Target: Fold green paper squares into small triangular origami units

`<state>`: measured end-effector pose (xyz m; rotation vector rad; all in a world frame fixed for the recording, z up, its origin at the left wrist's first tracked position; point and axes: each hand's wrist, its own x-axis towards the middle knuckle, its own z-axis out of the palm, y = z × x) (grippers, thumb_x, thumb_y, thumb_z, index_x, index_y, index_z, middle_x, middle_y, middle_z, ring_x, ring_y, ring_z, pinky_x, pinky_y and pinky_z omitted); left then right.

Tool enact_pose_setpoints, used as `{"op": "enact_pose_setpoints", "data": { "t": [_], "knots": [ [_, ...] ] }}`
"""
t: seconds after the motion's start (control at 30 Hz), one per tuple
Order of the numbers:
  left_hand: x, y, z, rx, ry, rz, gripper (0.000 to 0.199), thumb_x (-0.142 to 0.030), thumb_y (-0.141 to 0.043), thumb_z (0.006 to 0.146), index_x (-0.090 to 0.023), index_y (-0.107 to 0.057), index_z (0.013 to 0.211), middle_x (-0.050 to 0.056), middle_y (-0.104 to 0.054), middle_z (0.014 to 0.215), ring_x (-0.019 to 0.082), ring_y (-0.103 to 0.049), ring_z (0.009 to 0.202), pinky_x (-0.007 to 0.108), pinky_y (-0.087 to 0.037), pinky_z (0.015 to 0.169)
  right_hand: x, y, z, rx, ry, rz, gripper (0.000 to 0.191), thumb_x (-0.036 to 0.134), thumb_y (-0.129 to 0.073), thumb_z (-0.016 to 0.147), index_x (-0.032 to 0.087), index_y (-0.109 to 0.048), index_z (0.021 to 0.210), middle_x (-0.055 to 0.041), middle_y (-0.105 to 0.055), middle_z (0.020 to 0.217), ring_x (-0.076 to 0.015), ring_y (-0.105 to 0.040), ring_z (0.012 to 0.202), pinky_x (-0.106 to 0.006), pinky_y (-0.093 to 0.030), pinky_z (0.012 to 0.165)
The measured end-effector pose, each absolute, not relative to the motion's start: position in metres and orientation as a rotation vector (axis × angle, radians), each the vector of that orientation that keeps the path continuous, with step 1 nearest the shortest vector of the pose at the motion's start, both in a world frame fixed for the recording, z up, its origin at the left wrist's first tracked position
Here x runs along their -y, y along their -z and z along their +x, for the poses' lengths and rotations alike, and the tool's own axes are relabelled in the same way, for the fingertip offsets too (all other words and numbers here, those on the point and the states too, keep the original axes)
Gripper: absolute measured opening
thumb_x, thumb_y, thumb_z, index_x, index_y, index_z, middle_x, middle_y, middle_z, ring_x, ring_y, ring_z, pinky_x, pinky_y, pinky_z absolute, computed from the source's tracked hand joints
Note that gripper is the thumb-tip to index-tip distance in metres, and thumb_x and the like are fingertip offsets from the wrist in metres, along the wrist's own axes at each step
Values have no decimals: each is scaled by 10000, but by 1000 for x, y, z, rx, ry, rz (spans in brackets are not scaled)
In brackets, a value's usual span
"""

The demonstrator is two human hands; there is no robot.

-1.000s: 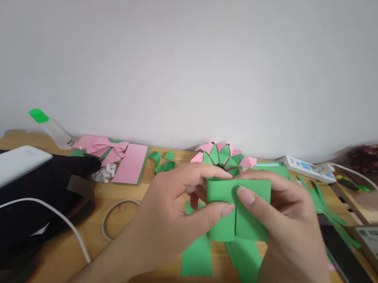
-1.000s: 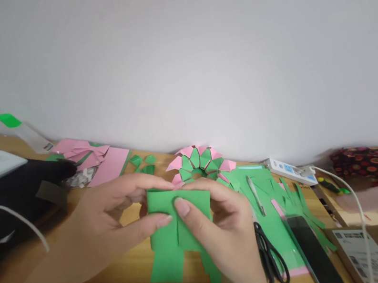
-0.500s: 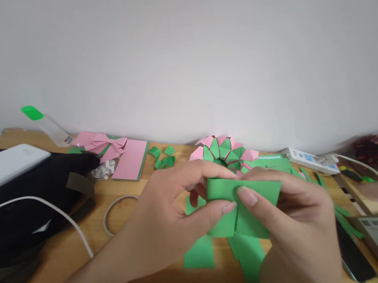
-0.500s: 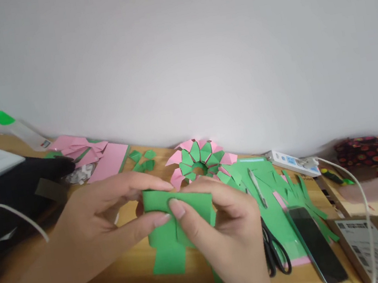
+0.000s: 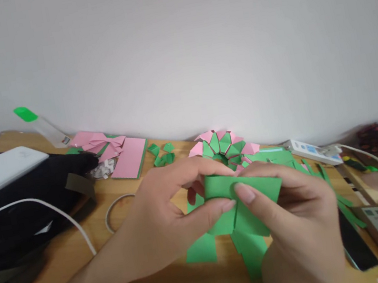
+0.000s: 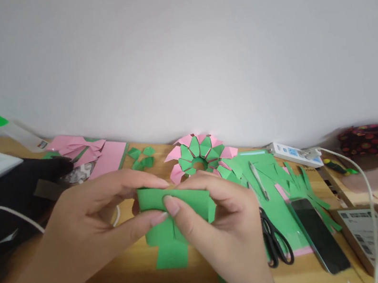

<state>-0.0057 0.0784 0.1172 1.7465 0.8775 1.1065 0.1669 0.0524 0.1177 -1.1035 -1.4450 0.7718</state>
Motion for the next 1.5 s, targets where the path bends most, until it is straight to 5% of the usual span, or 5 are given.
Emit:
{"op": "enact_pose_setpoints", "data": {
  "t": [0.7, 0.9, 1.23, 1.5],
  "knots": [
    [-76, -115, -4, -955, -1168, 1716, 260, -110, -717, 788, -296, -687, 968, -111, -701, 851, 48, -592, 703, 130, -476, 636, -55, -111, 166, 1416, -744, -1131, 143, 168, -743, 799, 299, -734, 856, 74, -730, 790, -92, -651, 715, -202, -513, 641],
    [-80, -113, -3, -910, -1148, 1484, 51, -219, -719, 807, -248, -679, 796, -76, -680, 712, 80, -613, 639, 156, -465, 528, -55, -111, 167, 1422, -682, -1123, 153, 153, -748, 789, 289, -724, 854, 64, -720, 788, -102, -643, 706, -223, -503, 626],
    [-83, -118, 2, -952, -1253, 1362, 132, -212, -722, 784, -197, -703, 654, -31, -643, 599, 89, -548, 561, 187, -464, 503, -54, -114, 166, 1437, -632, -1129, 155, 150, -726, 808, 295, -719, 863, 29, -707, 760, -139, -653, 698, -273, -533, 637],
    [-84, -114, 5, -945, -1256, 1400, 132, -233, -659, 850, -191, -677, 726, -27, -636, 660, 86, -565, 613, 174, -485, 551, -57, -112, 164, 1403, -678, -1107, 155, 148, -721, 814, 298, -712, 852, 57, -708, 762, -120, -658, 697, -254, -531, 641]
  ]
}}
